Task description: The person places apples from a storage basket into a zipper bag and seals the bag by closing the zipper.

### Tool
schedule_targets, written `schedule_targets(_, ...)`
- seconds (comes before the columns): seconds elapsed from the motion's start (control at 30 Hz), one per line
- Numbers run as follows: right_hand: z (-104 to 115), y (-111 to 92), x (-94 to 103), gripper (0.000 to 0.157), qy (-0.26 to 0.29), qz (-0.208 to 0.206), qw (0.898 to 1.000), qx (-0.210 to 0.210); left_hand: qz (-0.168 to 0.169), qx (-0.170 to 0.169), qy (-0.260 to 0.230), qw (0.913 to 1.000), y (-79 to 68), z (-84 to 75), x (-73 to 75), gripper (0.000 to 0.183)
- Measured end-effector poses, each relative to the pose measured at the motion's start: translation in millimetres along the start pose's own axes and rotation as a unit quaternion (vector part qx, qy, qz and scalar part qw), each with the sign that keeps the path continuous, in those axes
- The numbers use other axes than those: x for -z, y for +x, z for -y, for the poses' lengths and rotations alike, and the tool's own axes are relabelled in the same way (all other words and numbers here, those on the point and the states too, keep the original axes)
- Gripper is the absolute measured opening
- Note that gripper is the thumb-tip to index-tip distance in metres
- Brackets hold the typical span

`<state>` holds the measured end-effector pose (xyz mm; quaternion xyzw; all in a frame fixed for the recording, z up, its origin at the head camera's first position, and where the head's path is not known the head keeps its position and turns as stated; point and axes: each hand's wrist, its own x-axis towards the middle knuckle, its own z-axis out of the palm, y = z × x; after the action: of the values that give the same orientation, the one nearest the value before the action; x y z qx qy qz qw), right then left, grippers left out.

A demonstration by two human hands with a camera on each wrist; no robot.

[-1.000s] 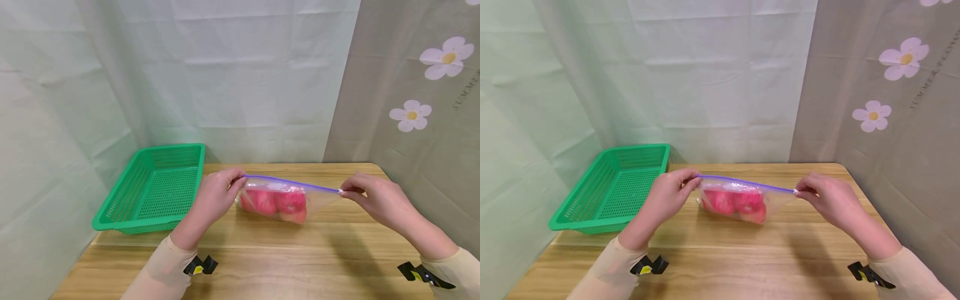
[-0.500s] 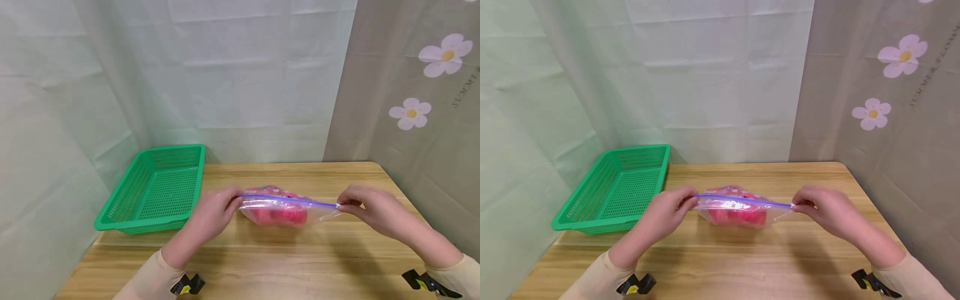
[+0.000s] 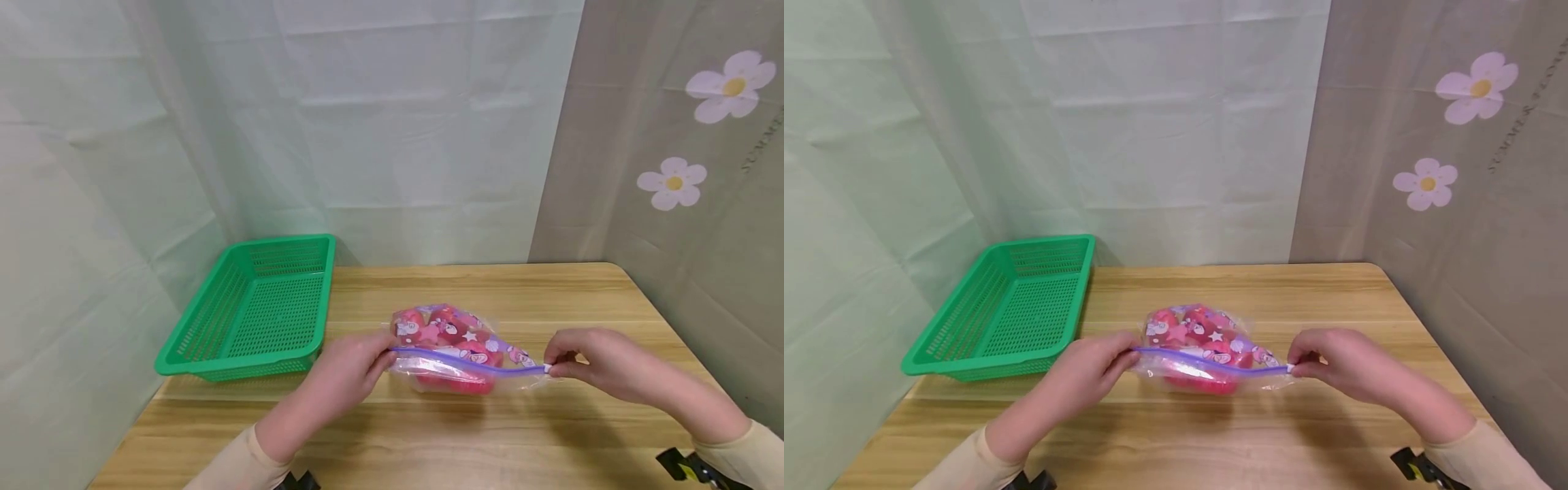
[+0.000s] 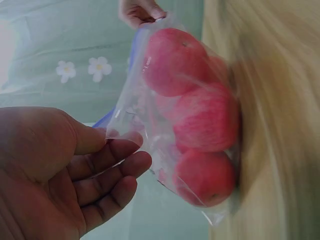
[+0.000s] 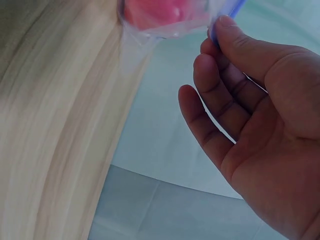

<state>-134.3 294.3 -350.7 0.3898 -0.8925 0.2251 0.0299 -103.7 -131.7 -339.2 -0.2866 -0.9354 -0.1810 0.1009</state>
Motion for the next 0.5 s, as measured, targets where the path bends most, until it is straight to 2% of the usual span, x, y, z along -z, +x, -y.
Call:
schedule_targets(0.3,-4,0,-17.4,0.025,0.015,0.009,1.0,0.018,0.016,-0.022,-0.004,0.9996,-5.7,7.9,-9.7,0.009)
schedule_targets(0.5,1,1,-18.4,0.02,0.044,0.071,0.996,-0.029,0.046,-0.008,-0.03,0.9985,-9.8,8.8,-10.0,0.008)
